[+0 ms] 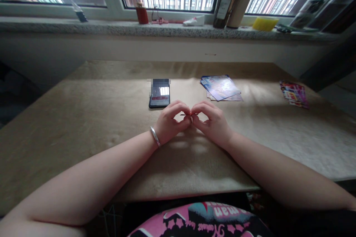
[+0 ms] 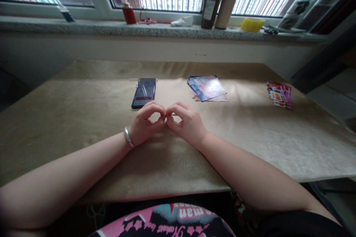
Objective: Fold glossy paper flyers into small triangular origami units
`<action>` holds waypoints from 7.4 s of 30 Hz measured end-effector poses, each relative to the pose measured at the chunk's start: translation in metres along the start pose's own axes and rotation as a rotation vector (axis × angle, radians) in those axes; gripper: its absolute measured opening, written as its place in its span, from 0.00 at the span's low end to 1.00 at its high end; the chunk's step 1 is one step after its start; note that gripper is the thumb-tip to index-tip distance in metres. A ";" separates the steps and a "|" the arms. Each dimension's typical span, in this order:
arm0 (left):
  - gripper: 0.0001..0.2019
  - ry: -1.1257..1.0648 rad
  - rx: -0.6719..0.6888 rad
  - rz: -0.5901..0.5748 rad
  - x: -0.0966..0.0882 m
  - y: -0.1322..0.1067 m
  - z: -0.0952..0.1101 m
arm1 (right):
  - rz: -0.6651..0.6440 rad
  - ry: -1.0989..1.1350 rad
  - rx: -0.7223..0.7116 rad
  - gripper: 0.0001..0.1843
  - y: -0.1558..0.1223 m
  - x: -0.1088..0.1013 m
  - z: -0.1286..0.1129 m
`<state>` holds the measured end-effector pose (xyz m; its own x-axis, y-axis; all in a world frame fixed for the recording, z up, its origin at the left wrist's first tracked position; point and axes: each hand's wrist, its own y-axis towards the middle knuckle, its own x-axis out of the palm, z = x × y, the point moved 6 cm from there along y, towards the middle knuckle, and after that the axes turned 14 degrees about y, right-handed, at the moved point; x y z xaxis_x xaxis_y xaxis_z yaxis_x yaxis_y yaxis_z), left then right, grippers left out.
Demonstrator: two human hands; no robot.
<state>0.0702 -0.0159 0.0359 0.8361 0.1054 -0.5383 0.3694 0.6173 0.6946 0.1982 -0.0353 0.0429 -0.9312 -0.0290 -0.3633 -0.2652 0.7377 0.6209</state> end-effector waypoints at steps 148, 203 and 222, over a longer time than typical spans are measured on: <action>0.18 0.501 0.345 -0.616 0.026 -0.018 -0.010 | -0.643 -0.421 -0.094 0.12 -0.009 -0.001 0.032; 0.19 0.427 0.313 -0.633 0.028 -0.013 -0.011 | -0.506 -0.690 0.068 0.16 0.002 0.009 0.055; 0.18 0.410 0.292 -0.616 0.028 -0.013 -0.013 | -0.421 -0.721 0.067 0.21 0.006 0.005 0.067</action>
<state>0.0835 -0.0105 0.0052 0.2520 0.1259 -0.9595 0.8556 0.4344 0.2817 0.2089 0.0138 -0.0017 -0.3633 0.1110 -0.9250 -0.5187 0.8007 0.2998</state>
